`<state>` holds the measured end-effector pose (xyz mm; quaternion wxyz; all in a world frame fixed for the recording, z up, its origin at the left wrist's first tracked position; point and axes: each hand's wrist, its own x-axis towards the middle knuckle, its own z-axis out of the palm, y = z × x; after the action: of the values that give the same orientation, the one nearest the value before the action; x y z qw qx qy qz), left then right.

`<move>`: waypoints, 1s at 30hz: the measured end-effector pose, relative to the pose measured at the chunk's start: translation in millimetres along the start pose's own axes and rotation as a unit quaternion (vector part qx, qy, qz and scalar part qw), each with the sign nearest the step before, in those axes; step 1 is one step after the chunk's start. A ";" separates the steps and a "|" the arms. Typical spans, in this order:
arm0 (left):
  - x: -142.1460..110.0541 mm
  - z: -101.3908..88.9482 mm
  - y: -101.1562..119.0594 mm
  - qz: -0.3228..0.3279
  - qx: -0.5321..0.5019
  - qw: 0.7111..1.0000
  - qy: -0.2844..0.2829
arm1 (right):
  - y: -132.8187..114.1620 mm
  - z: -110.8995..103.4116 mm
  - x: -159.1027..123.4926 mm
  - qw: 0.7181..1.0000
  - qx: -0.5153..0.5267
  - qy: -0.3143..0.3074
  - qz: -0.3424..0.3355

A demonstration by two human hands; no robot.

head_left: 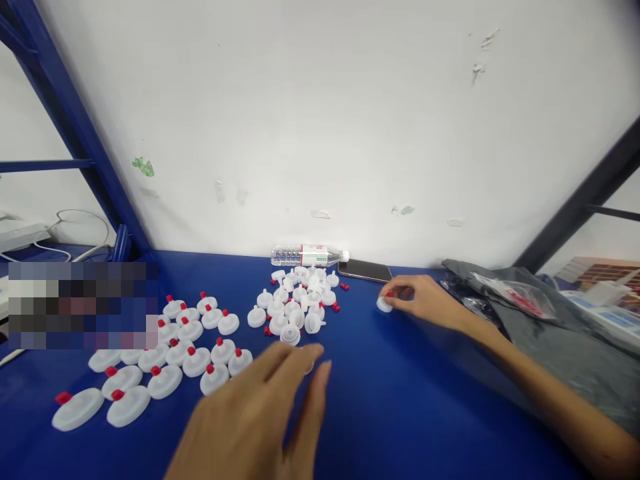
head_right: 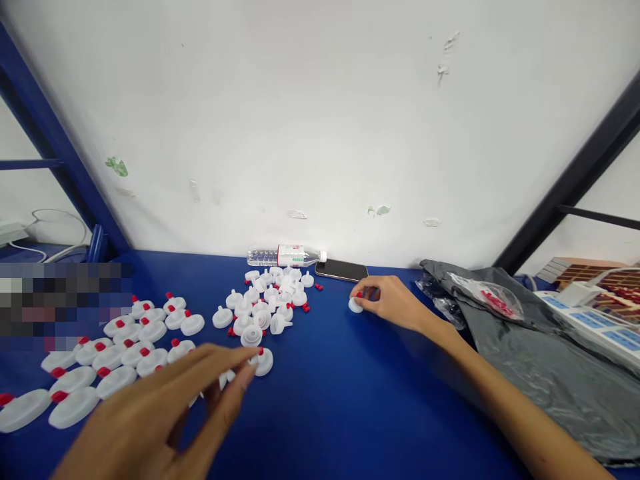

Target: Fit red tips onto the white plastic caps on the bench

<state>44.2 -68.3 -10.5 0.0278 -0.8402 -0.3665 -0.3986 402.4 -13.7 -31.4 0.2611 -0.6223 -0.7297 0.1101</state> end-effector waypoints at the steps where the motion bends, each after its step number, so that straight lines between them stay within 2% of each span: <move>1: 9.9 -9.4 -6.9 0.012 0.006 1.000 -0.001 | -0.1 -0.8 -0.4 1.000 -0.010 0.009 0.001; 3: 24.6 -23.8 -22.2 0.000 0.028 0.999 0.015 | -7.0 0.3 1.0 0.999 -0.028 0.042 0.002; 6: 32.2 -33.5 -43.2 -0.039 0.059 0.996 0.054 | -27.9 9.5 14.7 0.996 -0.045 0.077 -0.005; 9: 27.6 -32.0 -55.6 -0.055 0.018 0.997 0.055 | -49.4 26.5 42.5 0.997 -0.052 0.052 -0.018; 12: 20.1 -26.6 -59.9 -0.049 -0.003 0.997 0.054 | -60.5 43.5 71.6 0.998 -0.065 0.024 -0.006; 16: 15.1 -21.5 -60.2 -0.056 -0.016 0.997 0.058 | -64.2 44.8 88.9 0.998 -0.063 0.015 0.015; 19: 16.4 -16.1 -57.0 -0.075 -0.037 0.995 0.057 | -78.8 26.2 82.5 1.000 -0.016 0.008 -0.007; 23: 19.2 -2.7 -49.3 -0.068 -0.071 0.994 0.049 | -128.1 1.8 55.1 0.992 0.090 -0.059 -0.073; 26: 16.7 4.8 -46.3 -0.054 -0.112 0.992 0.014 | -166.3 -4.7 32.4 0.953 0.242 -0.132 -0.129; 28: 13.7 5.8 -45.8 -0.045 -0.118 0.992 0.001 | -177.7 -6.3 25.2 0.935 0.276 -0.162 -0.153; 30: 11.3 4.8 -45.0 -0.049 -0.109 0.993 0.012 | -172.6 -7.3 27.9 0.943 0.242 -0.166 -0.155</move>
<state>23.3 -27.1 -17.1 -0.0789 -0.8142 -0.3617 -0.4473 256.9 -22.7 65.4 0.2925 -0.3924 -0.8016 0.3434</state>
